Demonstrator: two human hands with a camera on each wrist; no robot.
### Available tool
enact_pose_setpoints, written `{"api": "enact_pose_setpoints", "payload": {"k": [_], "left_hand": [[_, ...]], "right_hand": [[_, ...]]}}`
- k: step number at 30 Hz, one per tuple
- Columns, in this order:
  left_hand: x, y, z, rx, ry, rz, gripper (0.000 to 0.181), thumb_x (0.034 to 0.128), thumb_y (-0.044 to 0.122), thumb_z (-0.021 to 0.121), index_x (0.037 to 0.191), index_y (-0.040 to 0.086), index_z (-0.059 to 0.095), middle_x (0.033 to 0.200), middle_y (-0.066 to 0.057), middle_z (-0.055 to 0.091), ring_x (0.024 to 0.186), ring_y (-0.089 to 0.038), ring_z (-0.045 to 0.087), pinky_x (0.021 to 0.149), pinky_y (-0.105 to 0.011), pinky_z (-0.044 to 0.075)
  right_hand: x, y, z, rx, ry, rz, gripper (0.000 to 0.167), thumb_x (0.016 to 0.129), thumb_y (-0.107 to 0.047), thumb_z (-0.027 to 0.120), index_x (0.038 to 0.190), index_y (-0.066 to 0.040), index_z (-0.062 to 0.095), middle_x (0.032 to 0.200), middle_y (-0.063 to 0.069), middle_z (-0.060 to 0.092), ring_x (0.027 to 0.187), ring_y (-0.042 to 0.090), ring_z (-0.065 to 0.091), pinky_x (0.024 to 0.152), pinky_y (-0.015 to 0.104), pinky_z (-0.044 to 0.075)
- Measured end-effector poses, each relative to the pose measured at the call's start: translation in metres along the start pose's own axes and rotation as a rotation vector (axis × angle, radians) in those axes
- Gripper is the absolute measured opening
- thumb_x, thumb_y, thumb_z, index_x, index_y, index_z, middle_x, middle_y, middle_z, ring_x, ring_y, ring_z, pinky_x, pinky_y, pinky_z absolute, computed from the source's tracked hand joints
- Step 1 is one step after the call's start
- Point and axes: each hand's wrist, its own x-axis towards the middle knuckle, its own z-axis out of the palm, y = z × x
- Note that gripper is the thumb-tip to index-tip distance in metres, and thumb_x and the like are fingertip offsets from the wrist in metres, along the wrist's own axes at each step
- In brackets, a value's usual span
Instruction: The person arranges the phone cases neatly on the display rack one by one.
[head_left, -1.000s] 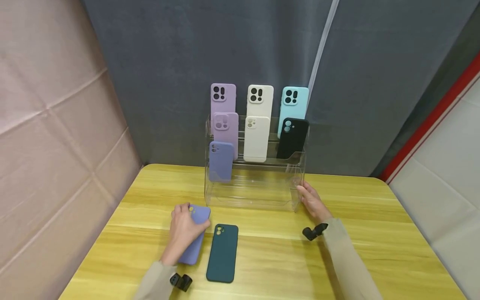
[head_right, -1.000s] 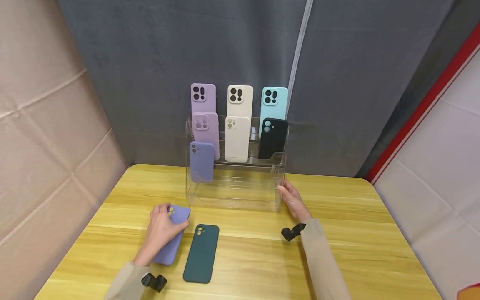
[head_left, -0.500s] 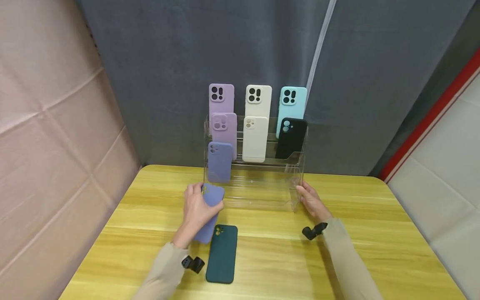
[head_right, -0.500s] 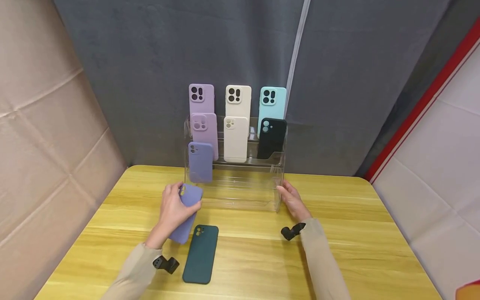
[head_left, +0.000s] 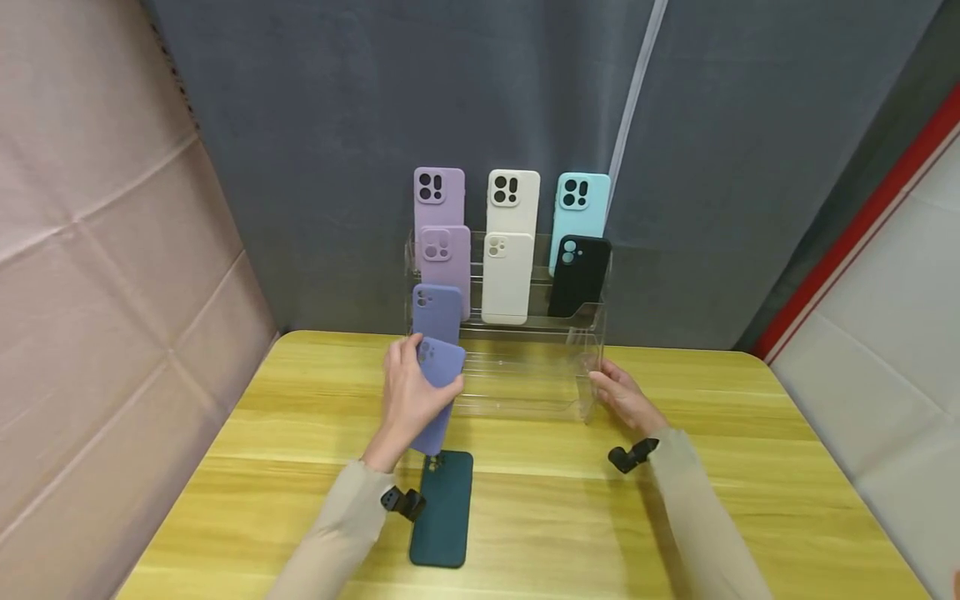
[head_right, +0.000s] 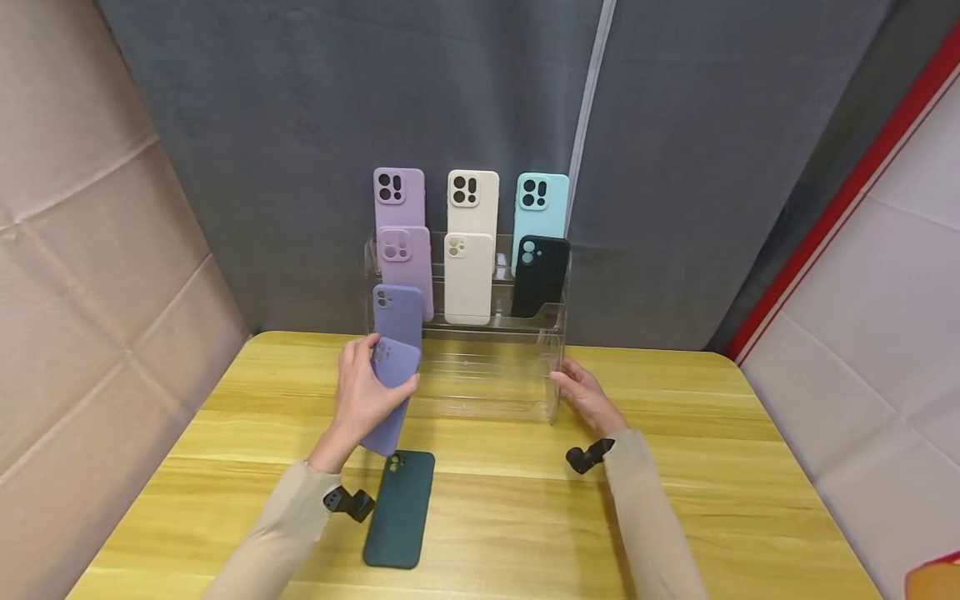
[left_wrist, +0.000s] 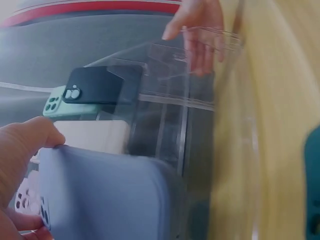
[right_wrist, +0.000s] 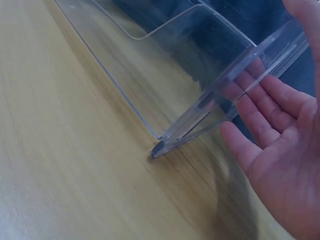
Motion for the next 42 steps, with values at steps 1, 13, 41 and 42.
{"api": "enact_pose_setpoints", "payload": {"k": [1, 13, 41, 42], "left_hand": [[0.004, 0.003, 0.001, -0.018, 0.015, 0.015, 0.081, 0.065, 0.031, 0.077, 0.129, -0.005, 0.044, 0.117, -0.02, 0.042, 0.101, -0.033, 0.04, 0.077, -0.044, 0.041], [0.036, 0.036, 0.028, -0.166, 0.179, 0.111, 0.084, 0.0651, 0.029, 0.079, 0.133, -0.005, 0.041, 0.123, -0.02, 0.04, 0.108, -0.034, 0.039, 0.081, -0.046, 0.042], [0.068, 0.048, 0.102, -0.216, 0.414, 0.084, 0.082, 0.0627, 0.025, 0.083, 0.129, -0.001, 0.041, 0.124, -0.017, 0.037, 0.111, -0.03, 0.04, 0.091, -0.041, 0.043], [0.069, 0.048, 0.104, -0.207, 0.417, 0.084, 0.082, 0.0629, 0.025, 0.083, 0.129, -0.001, 0.041, 0.124, -0.017, 0.037, 0.111, -0.03, 0.04, 0.092, -0.041, 0.043]], "right_hand": [[0.0, 0.0, 0.0, -0.002, 0.001, 0.002, 0.05, 0.098, -0.015, 0.047, 0.133, 0.014, 0.027, 0.104, 0.003, 0.045, 0.083, 0.007, 0.042, 0.071, 0.019, 0.04], [0.001, 0.003, 0.006, 0.011, -0.013, -0.017, 0.042, 0.099, -0.014, 0.046, 0.129, 0.011, 0.031, 0.101, 0.002, 0.043, 0.082, 0.007, 0.04, 0.07, 0.02, 0.038], [-0.006, -0.009, 0.008, 0.004, -0.032, -0.014, 0.036, 0.102, -0.008, 0.036, 0.13, 0.011, 0.027, 0.078, -0.003, 0.038, 0.066, 0.014, 0.03, 0.061, 0.031, 0.021], [-0.007, -0.011, 0.009, 0.002, -0.038, -0.022, 0.034, 0.102, -0.007, 0.035, 0.129, 0.012, 0.027, 0.076, -0.003, 0.037, 0.065, 0.015, 0.028, 0.061, 0.032, 0.02]]}}
